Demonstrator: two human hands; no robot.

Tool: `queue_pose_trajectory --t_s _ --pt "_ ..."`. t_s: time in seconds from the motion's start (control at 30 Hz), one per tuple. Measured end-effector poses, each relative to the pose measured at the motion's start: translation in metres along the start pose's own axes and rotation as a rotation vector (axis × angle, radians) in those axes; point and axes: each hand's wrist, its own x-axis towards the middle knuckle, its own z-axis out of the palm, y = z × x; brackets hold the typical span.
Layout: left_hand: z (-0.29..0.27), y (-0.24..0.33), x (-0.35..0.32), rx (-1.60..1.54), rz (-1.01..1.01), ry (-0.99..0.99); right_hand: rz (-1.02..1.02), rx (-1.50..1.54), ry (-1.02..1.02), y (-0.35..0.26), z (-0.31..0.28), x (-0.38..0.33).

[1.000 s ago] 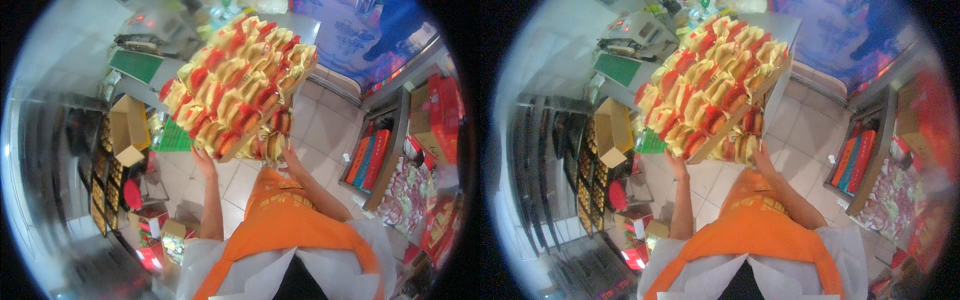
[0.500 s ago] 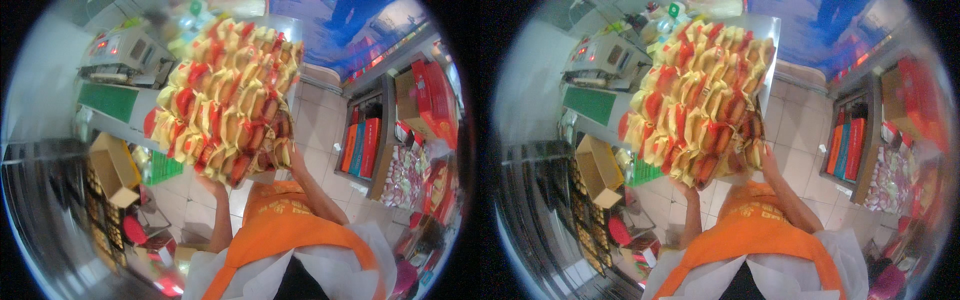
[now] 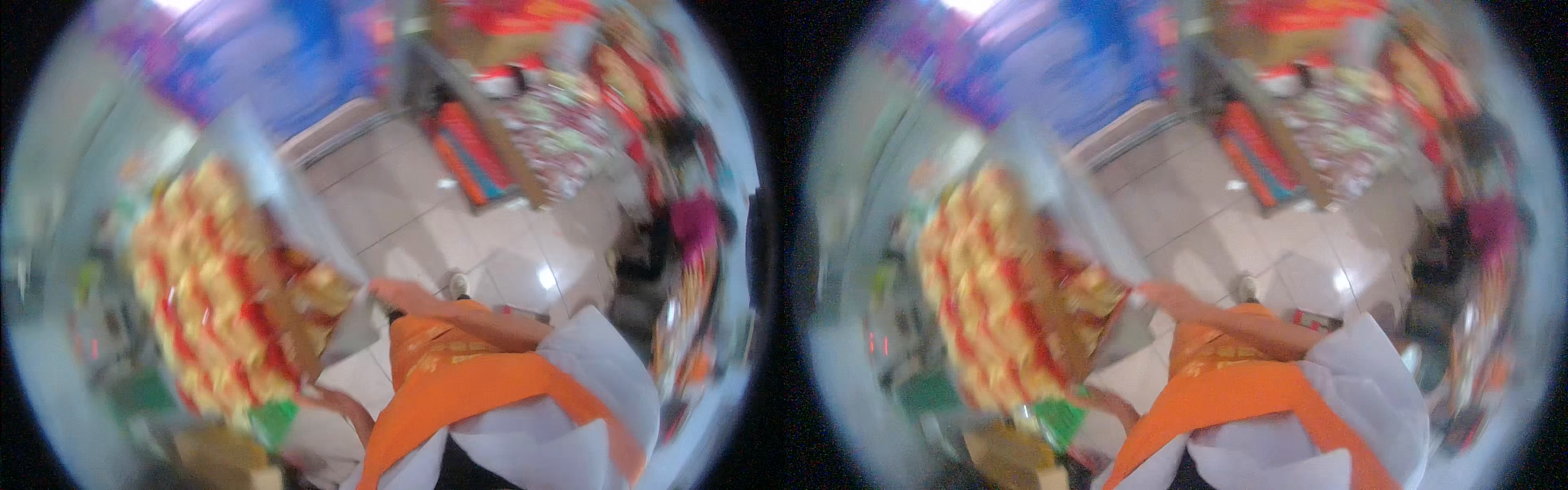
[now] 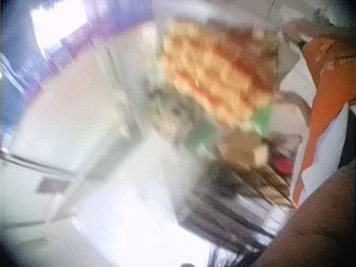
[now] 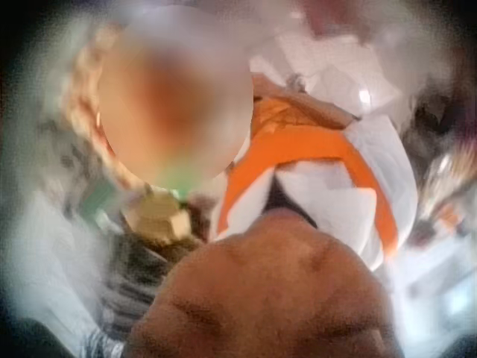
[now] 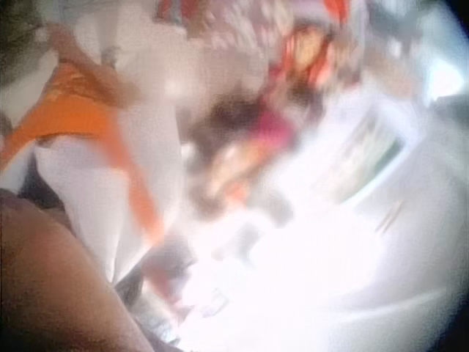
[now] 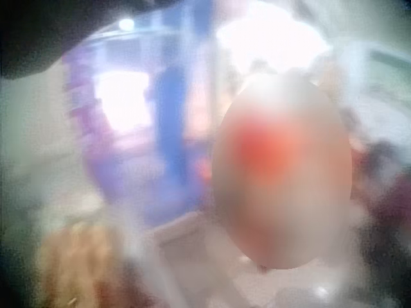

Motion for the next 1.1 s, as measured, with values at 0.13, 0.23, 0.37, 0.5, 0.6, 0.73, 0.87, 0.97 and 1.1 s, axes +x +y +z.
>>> queue_pose_trajectory --t_s 0.13,0.23,0.37,0.5,0.6,0.73,0.87,0.97,1.1 --pt "0.022 -0.015 -0.109 -0.197 -0.081 -0.391 0.406 0.148 0.087 -0.020 -0.093 -0.091" --pt "0.056 0.102 -0.153 -0.327 -0.175 -0.740 0.456 0.333 0.385 -0.008 -0.180 -0.183" --pt "0.138 0.177 -0.206 -0.422 -0.355 -1.026 0.491 0.413 0.666 0.059 -0.244 -0.252" --pt "0.198 0.252 -0.258 -0.384 -0.376 -1.227 0.404 0.524 0.812 0.083 -0.302 -0.290" --pt "0.244 0.267 -0.286 -0.411 -0.593 -1.271 0.306 0.578 0.816 0.081 -0.351 -0.290" --pt "0.305 0.300 -0.312 -0.421 -0.595 -1.276 0.199 0.521 0.986 0.091 -0.451 -0.292" --pt "0.378 0.338 -0.332 -0.503 -0.624 -1.249 0.206 0.371 1.254 0.126 -0.553 -0.316" --pt "0.423 0.350 -0.346 -0.692 -0.649 -1.375 0.308 0.039 1.385 0.149 -0.618 -0.339" --pt "0.470 0.374 -0.368 -0.851 -0.772 -1.304 0.442 -0.356 1.401 0.183 -0.713 -0.341"
